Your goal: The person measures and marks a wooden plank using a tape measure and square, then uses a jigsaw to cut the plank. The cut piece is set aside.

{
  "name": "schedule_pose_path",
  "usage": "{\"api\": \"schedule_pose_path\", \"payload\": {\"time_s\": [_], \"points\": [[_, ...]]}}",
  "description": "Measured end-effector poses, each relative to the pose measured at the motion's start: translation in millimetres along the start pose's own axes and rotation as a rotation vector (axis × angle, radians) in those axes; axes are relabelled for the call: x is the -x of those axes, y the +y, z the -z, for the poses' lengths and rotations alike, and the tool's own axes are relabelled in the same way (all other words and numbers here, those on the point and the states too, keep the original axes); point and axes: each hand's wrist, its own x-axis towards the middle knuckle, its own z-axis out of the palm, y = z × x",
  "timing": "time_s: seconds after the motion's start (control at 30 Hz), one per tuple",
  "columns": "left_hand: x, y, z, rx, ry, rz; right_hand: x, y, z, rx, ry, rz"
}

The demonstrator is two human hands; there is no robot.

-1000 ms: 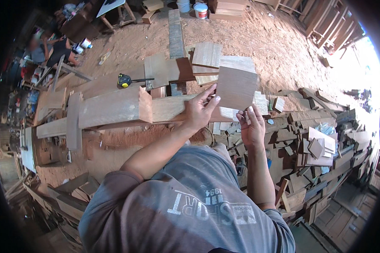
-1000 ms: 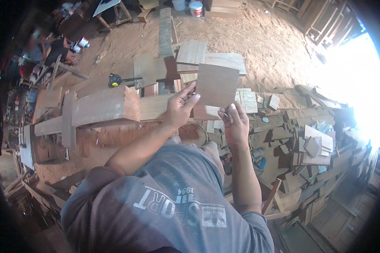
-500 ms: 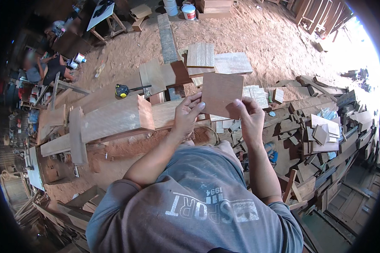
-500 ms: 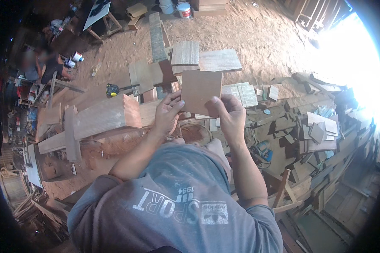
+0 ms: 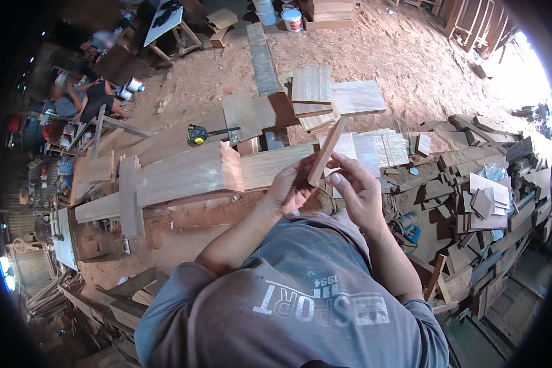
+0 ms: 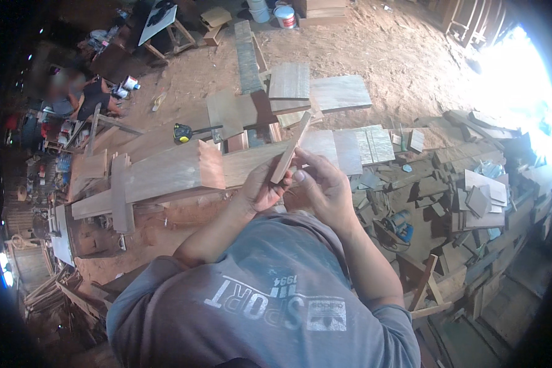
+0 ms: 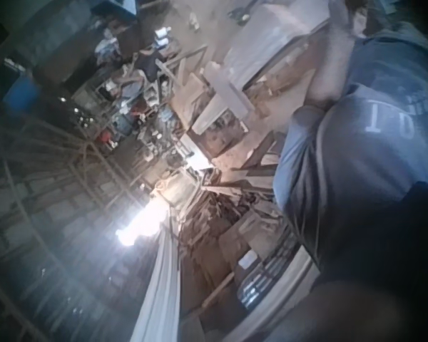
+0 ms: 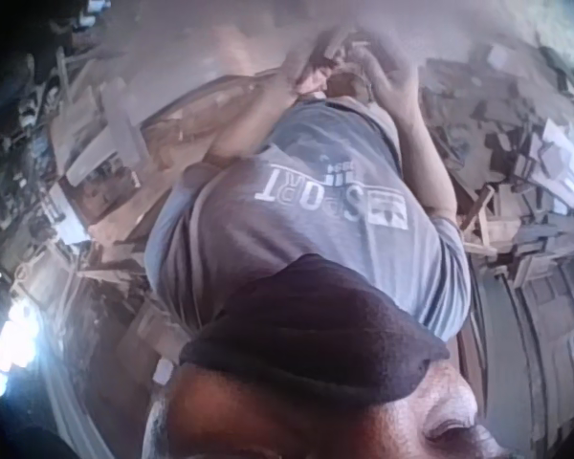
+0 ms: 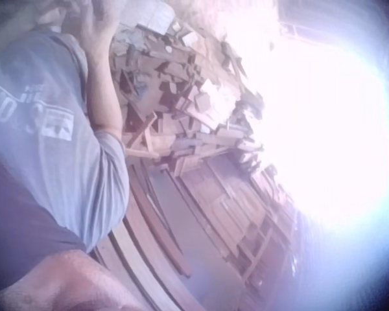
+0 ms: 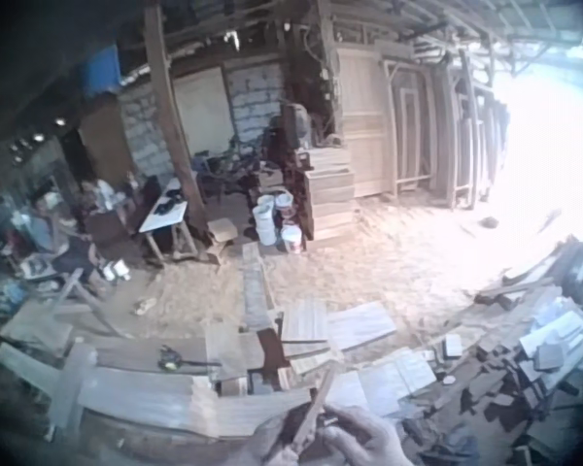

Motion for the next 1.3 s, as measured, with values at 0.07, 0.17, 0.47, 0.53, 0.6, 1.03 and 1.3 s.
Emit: {"api": "schedule_pose_path", "payload": {"time_s": [0.07, 0.17, 0.47, 0.53, 0.6, 1.03, 1.3], "points": [[4, -3, 5, 0.136, -0.035, 0.011, -2, -6, -5, 0.224, -0.054, 0.094], [13, -14, 10, 0.132, -0.214, 0.018, 0, -19, -8, 0.515, -0.151, 0.096], [15, -19, 4, 0.15, 0.006, 0.101, -8, -17, -12, 0.707, -0.207, 0.291], [17, -20, 5, 0.086, 0.05, 0.057, -6, -15, -11, 0.625, -0.201, 0.251], [17, -21, 10, 0.035, 0.175, 0.04, -3, -13, -11, 0.533, -0.179, 0.139], [4, -20, -23, -0.192, 0.316, -0.225, 1, -1, 12, -0.029, 0.114, -0.057], [8, -22, -36, -0.322, 0.285, -0.392, 3, 40, 36, -0.238, 0.255, -0.323]]}}
